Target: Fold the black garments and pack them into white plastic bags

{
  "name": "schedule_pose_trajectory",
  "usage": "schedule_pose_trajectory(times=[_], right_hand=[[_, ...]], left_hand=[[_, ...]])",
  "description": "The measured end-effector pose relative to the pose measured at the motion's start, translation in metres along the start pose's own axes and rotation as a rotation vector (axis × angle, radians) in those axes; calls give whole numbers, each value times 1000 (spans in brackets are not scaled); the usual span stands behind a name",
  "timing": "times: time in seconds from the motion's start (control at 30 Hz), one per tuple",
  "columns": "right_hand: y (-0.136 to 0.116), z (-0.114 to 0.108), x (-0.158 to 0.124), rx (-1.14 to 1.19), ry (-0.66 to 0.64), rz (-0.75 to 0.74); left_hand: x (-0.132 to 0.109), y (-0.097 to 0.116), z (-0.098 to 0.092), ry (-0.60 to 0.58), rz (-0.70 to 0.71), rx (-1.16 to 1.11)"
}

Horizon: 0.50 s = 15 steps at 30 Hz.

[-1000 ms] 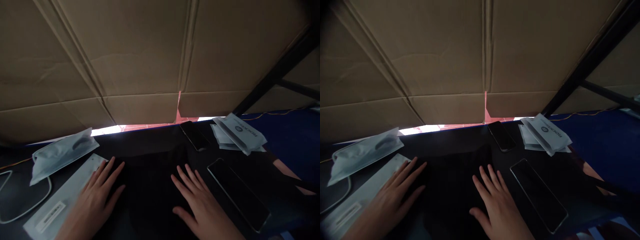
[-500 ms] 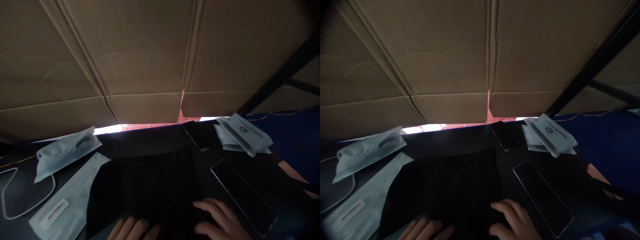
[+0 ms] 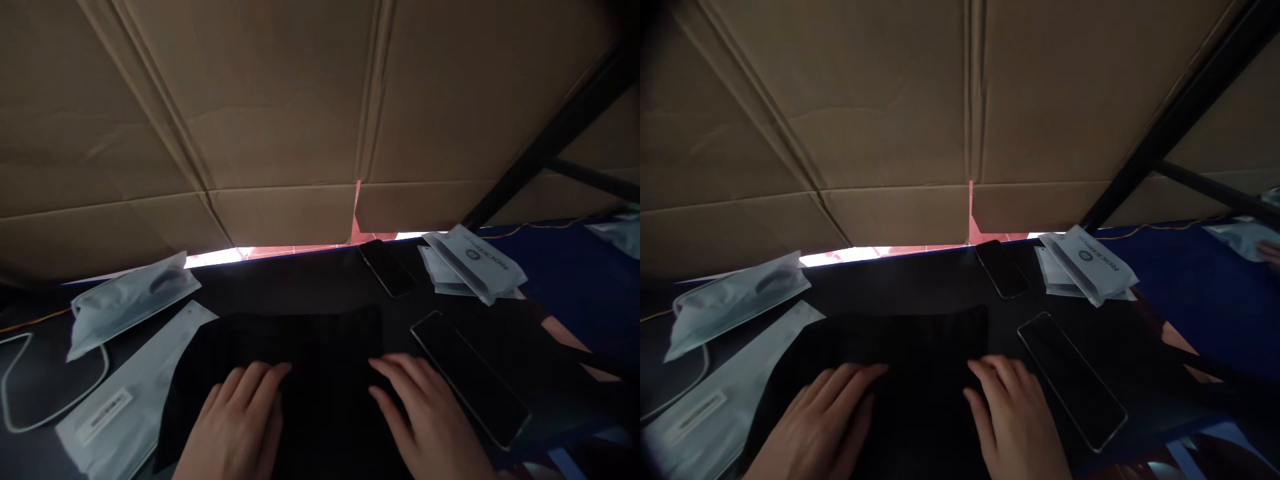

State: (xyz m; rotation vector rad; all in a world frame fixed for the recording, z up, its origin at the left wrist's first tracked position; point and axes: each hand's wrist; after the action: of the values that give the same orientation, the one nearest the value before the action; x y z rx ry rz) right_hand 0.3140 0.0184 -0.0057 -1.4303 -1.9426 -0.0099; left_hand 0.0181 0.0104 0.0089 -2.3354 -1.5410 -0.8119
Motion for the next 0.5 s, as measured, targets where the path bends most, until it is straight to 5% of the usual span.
schedule_pose_trajectory(times=[0.1,0.2,0.3,0.4,0.5], right_hand=[[-9,6,7,11,90,-77],[-7,11,1,62,-6,-268],[2,14,-11,26,-133,-357],[11,9,-11,17,-230,-306],[17,7,9,43,-174,-135]], left_hand=[[0,7,10,68,130,5],[-10,8,23,10,419,5],[-18,3,30,-50,563,67],[-14,-7,23,-59,581,34],[3,-30,10,-75,347,-7]])
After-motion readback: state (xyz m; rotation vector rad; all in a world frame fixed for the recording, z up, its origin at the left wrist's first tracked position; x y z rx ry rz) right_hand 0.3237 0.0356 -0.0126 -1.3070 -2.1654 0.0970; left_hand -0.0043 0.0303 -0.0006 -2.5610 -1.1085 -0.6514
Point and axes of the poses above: each hand's wrist, its own x-axis towards the middle knuckle, its own z-axis out of the palm, y = z × x, and after that the axes turned 13 degrees about y, right-handed
